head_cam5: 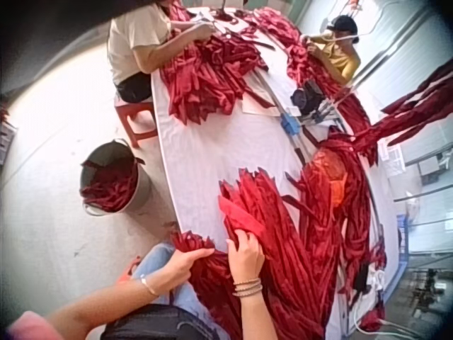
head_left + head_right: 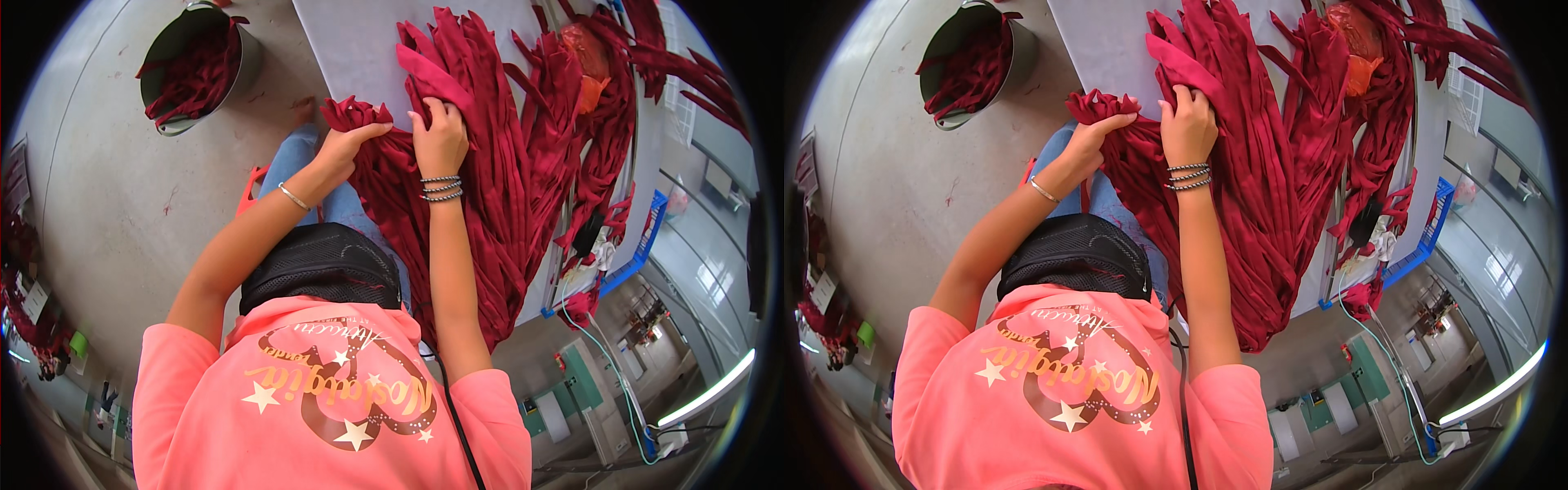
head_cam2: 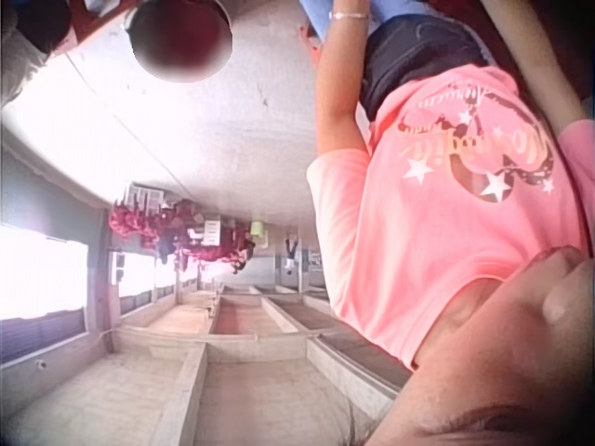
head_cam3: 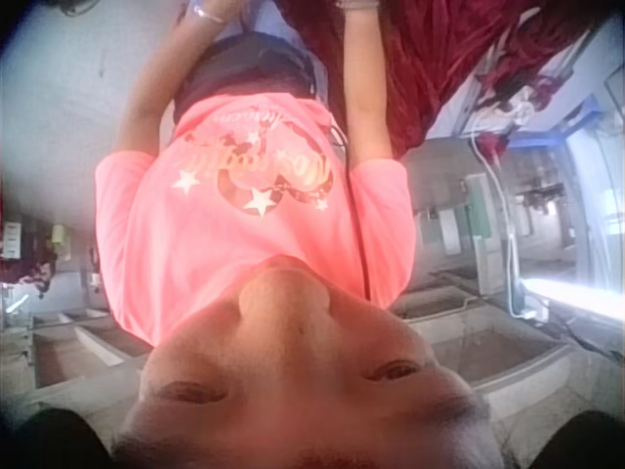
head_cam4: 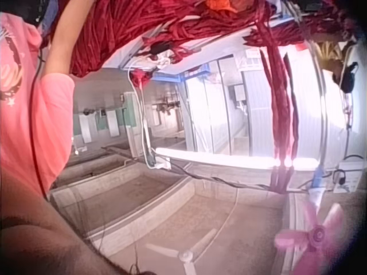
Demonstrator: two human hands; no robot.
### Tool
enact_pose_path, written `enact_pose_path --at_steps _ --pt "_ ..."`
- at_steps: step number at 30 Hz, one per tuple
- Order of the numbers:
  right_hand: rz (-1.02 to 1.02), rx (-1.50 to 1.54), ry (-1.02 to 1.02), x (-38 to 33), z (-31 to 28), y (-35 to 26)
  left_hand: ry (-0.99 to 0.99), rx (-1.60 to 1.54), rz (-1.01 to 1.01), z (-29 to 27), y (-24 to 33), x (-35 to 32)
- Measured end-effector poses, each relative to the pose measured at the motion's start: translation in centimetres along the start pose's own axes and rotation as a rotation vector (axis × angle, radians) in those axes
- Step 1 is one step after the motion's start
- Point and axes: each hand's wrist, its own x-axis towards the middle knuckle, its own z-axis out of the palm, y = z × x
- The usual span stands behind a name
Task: Tying knots in strips of red fabric in a factory setting.
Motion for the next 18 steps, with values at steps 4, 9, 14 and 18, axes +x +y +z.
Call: enact_pose_path --at_steps 4,9,14,18 --pt "0.031 -0.117 0.028 -0.2 1.0 -0.3 0.000 0.036 0.077 0.1 -0.3 0.2" --pt "0.051 0.188 0.106 -0.5 1.0 0.1 -0.046 0.019 0.055 0.0 0.1 0.3" --pt "0.081 0.425 0.075 -0.8 0.6 0.4 -0.058 -0.012 0.031 0.5 0.6 0.2" --pt "0.090 0.418 0.073 -0.5 0.7 0.6 -0.080 -0.049 -0.025 0.4 0.7 0.1"
